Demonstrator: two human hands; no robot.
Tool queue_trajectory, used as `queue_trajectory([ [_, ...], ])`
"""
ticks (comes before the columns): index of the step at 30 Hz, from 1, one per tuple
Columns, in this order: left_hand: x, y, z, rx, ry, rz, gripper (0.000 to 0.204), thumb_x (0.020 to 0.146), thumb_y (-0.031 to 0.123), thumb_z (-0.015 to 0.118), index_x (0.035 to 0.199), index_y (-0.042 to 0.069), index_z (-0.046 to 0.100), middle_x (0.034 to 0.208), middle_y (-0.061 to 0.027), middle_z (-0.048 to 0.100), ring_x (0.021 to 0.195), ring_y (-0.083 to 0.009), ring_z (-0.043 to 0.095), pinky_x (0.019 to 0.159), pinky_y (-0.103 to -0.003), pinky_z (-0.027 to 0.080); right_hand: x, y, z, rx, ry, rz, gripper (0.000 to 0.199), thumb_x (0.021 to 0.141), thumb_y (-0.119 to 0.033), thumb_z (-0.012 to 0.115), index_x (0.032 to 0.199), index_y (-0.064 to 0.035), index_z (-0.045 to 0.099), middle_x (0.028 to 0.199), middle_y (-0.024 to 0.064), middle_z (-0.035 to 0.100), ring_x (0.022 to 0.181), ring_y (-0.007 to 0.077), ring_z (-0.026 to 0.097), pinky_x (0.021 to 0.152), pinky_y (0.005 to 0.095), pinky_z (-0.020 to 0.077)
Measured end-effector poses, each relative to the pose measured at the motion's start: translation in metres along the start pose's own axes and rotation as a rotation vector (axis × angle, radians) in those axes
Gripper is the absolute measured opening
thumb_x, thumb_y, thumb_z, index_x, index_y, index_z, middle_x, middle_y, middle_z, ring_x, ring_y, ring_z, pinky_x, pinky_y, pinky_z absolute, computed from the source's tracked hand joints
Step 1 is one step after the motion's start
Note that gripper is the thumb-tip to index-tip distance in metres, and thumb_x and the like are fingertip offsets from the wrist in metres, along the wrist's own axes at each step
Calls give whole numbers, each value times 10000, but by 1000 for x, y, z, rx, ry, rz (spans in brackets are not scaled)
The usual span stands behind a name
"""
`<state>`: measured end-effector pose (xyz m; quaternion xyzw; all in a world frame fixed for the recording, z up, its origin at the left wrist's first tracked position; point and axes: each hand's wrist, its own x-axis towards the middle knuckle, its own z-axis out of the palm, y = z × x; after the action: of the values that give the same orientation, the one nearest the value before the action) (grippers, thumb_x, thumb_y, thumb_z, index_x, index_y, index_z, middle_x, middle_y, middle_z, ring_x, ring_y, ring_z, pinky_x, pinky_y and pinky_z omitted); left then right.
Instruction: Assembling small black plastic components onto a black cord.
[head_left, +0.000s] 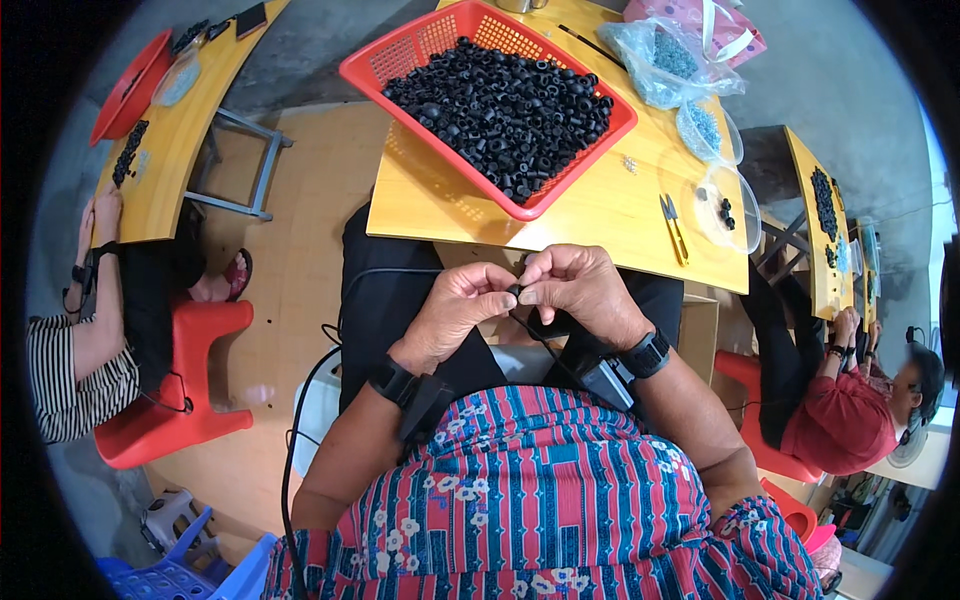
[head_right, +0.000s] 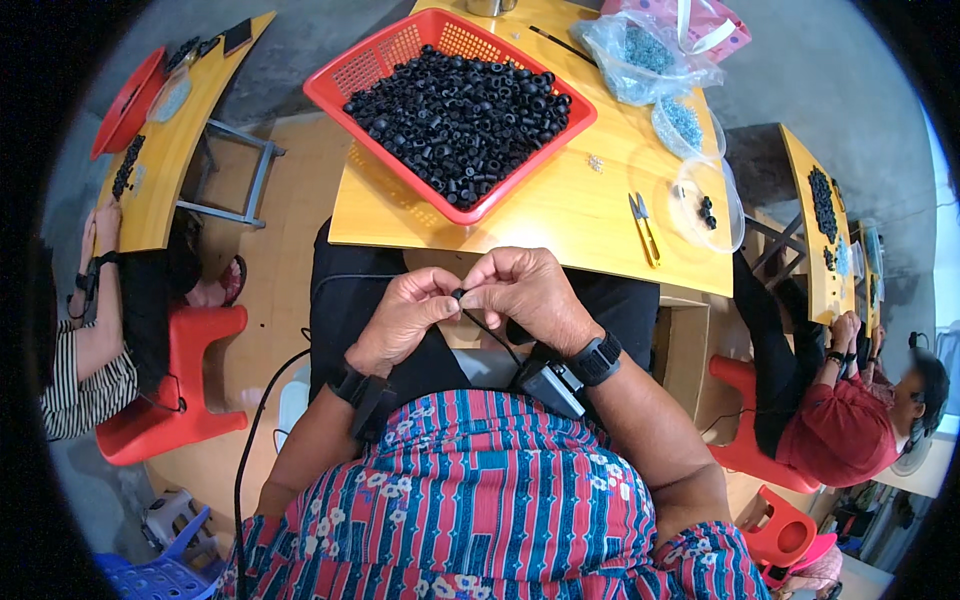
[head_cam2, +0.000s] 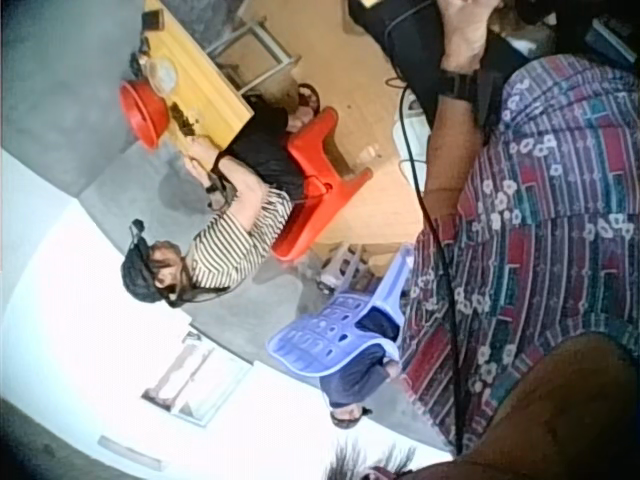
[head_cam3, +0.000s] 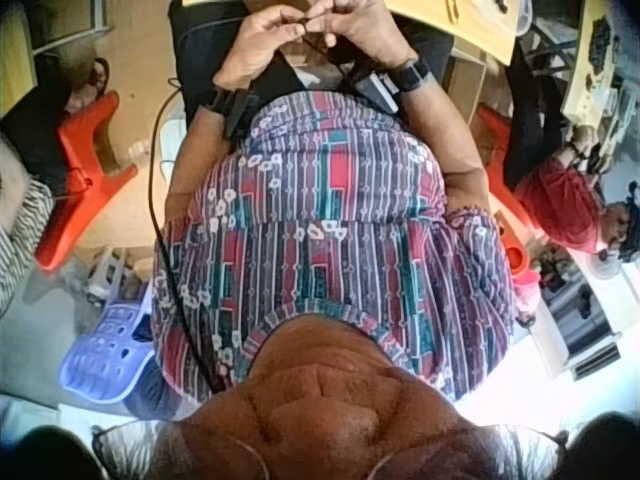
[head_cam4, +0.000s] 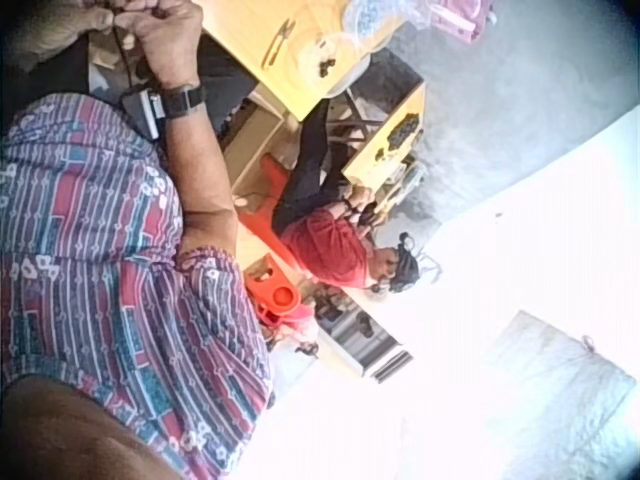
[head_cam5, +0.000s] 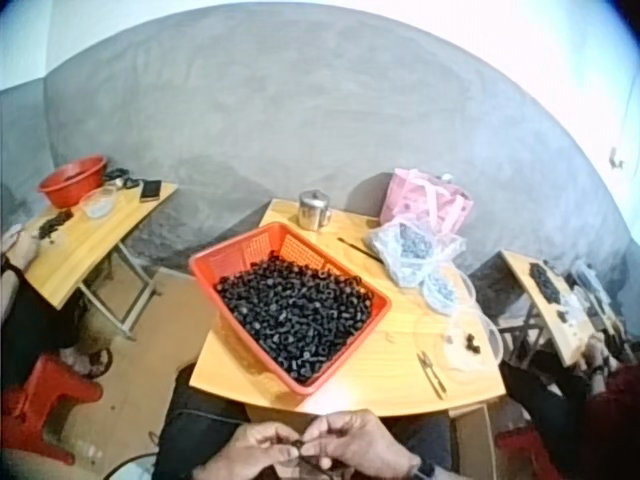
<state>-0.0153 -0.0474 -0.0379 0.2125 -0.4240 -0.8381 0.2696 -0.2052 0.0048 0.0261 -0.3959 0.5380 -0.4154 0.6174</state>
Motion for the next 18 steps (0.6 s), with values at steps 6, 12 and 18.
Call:
queue_trajectory([
  [6, 0, -2, -2, 45, -38, -32, 167, 865, 152, 693, 974, 37, 642, 868, 9, 634, 790, -78, 590, 744, -235, 489, 2, -1, 2, 68, -69, 49, 112, 806, -19, 727, 830, -25, 618, 665, -1, 601, 539, 48, 527, 482, 189, 420],
  [12, -1, -3, -2, -56, -97, -84, 180, 863, 152, 695, 985, 39, 626, 876, 0, 628, 788, -93, 597, 756, -249, 498, -1, -6, -8, -55, -109, 53, 87, 827, -43, 716, 822, -23, 631, 672, -18, 587, 557, 42, 523, 509, 188, 432],
  [18, 1, -4, -5, -187, -14, -15, 159, 868, 118, 686, 991, 41, 622, 873, -3, 614, 767, -96, 592, 747, -250, 507, 8, -48, -7, -615, 242, -503, 87, 791, -57, 722, 825, -3, 663, 757, 29, 615, 665, 107, 593, 607, 250, 484],
])
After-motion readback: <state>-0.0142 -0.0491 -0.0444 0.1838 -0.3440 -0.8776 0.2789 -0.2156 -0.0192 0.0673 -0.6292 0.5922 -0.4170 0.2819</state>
